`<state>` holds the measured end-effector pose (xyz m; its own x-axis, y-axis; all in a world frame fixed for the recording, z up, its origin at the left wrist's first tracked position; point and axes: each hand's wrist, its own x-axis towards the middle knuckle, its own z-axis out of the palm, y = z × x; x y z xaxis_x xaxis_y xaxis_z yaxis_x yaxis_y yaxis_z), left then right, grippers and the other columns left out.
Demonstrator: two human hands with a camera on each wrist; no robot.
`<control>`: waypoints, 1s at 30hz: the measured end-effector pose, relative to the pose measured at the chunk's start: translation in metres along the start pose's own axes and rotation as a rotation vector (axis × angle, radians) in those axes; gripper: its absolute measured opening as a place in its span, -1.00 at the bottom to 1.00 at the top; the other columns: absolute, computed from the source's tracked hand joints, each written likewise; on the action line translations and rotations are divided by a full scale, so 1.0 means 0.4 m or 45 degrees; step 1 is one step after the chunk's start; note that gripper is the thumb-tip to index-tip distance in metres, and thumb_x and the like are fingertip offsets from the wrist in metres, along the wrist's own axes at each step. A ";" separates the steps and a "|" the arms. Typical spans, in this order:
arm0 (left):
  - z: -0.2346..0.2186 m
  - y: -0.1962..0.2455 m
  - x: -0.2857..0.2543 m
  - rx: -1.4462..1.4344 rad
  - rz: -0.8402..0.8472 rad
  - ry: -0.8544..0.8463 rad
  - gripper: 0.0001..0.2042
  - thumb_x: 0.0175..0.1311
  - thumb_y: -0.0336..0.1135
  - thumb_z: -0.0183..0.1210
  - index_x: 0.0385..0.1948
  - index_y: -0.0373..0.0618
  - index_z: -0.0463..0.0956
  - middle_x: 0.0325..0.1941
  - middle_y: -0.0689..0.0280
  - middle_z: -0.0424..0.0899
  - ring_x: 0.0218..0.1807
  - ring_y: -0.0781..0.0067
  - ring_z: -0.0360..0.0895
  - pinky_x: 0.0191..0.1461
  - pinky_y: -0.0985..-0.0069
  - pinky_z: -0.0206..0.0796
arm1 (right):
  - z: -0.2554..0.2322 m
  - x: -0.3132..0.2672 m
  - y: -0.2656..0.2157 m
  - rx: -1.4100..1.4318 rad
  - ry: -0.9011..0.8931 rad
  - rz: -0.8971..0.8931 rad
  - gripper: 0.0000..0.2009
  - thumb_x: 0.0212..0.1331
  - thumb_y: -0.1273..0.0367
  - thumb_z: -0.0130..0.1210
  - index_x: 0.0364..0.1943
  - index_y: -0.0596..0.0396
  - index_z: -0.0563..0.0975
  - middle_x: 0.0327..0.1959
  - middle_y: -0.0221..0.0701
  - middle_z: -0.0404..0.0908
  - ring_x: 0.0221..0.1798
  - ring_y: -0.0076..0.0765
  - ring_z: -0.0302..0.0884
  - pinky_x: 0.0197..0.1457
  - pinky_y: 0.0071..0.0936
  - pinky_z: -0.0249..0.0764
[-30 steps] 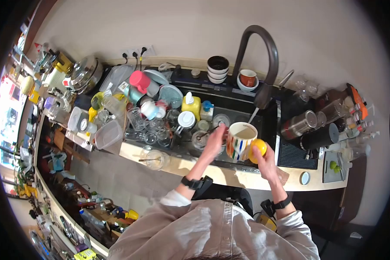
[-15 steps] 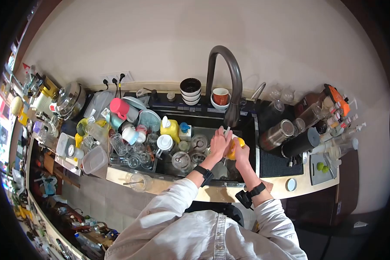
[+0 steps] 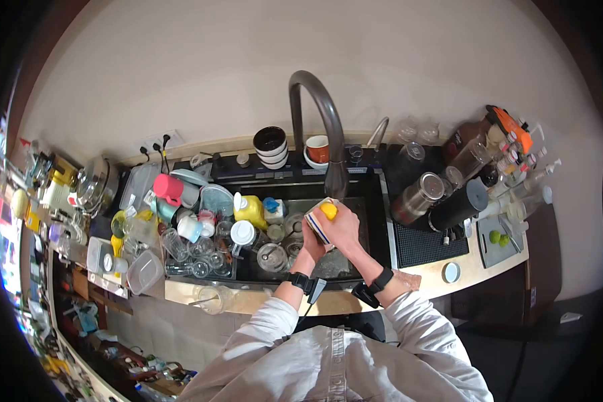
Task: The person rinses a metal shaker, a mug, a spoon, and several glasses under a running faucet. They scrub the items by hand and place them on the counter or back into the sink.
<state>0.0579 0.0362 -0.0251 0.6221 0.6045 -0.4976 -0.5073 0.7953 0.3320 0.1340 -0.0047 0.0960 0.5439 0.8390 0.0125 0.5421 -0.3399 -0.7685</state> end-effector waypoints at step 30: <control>0.038 -0.054 -0.027 -0.517 0.083 -0.051 -0.48 0.24 0.24 0.00 0.00 0.06 0.54 0.10 0.29 0.60 0.15 0.20 0.49 0.31 0.18 0.20 | -0.015 -0.020 0.213 1.241 -0.051 0.497 -0.84 0.26 0.33 0.01 -0.40 0.10 0.38 -0.53 -0.34 0.41 -0.63 -0.43 0.39 -0.55 -0.45 0.35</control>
<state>0.0711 0.0133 -0.0148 0.5998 0.6606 -0.4514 -0.7353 0.6776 0.0146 0.1796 -0.0430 0.0342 0.5386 0.7643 -0.3546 -0.4265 -0.1156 -0.8971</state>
